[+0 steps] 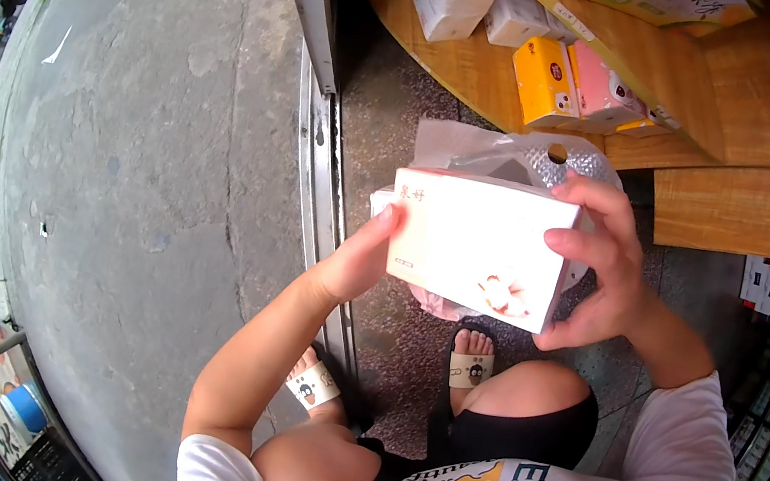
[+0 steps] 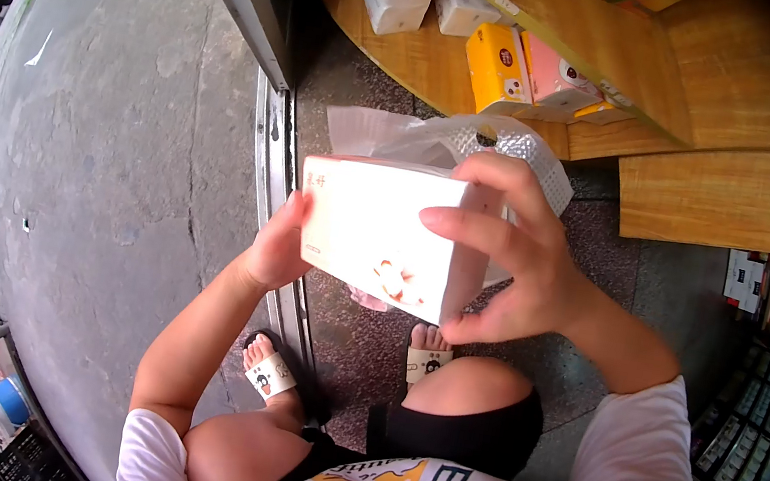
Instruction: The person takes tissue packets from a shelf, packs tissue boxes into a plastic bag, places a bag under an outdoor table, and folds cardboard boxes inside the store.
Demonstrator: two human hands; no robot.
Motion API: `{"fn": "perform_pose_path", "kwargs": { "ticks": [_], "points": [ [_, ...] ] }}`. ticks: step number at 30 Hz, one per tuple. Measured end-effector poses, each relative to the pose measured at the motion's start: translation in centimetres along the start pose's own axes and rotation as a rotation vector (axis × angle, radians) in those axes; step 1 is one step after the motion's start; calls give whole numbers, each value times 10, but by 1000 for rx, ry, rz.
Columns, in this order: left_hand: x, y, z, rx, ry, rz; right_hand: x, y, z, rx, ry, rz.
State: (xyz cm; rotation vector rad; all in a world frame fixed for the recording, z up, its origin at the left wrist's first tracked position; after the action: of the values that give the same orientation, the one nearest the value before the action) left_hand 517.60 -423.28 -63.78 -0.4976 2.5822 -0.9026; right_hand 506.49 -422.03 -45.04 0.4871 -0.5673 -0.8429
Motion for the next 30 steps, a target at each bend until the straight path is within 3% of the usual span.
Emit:
{"fn": "perform_pose_path", "kwargs": {
  "ticks": [5, 8, 9, 13, 15, 19, 21, 23, 25, 27, 30],
  "points": [
    [-9, -3, 0, 9, -11, 43, -16, -19, -25, 132, -7, -11],
    [-8, -6, 8, -12, -49, -55, -45, -76, -48, 835, 34, -689],
    [-6, -6, 6, -13, -48, -61, -49, -75, -56, 900, 155, -798],
    [3, -10, -5, 100, -68, -17, -55, -83, -53, 850, 107, -792],
    [5, -3, -1, 355, -131, 125, -63, -92, -43, 893, 19, -811],
    [9, -1, 15, 212, -293, 9, -94, -113, -4, 1115, -293, -857],
    [6, 1, 21, 170, -335, 49, -116, -133, 7, 1154, -581, -951],
    [6, 29, 32, 376, -331, 311, -123, -153, 5, 1039, -621, -1050],
    [8, 47, 34, 483, -289, 366, -134, -184, -5, 979, -716, -1175],
    [6, 61, 35, 493, -263, 423, -114, -197, -2, 716, -731, -1071],
    [2, 68, 39, 475, -298, 417, -88, -212, -6, 641, -748, -966]
  ]
}}
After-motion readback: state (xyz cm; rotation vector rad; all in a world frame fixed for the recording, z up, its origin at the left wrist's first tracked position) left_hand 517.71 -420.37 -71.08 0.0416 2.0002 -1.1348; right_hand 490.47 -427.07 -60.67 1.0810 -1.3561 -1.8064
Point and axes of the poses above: each hand's wrist, its own x-axis towards the middle knuckle, its own z-axis out of the back of the hand, y = z × x, the point moved 9 cm from there along x, towards the middle knuckle, and after that the axes turned 5 degrees about y, right-handed, at the moved point
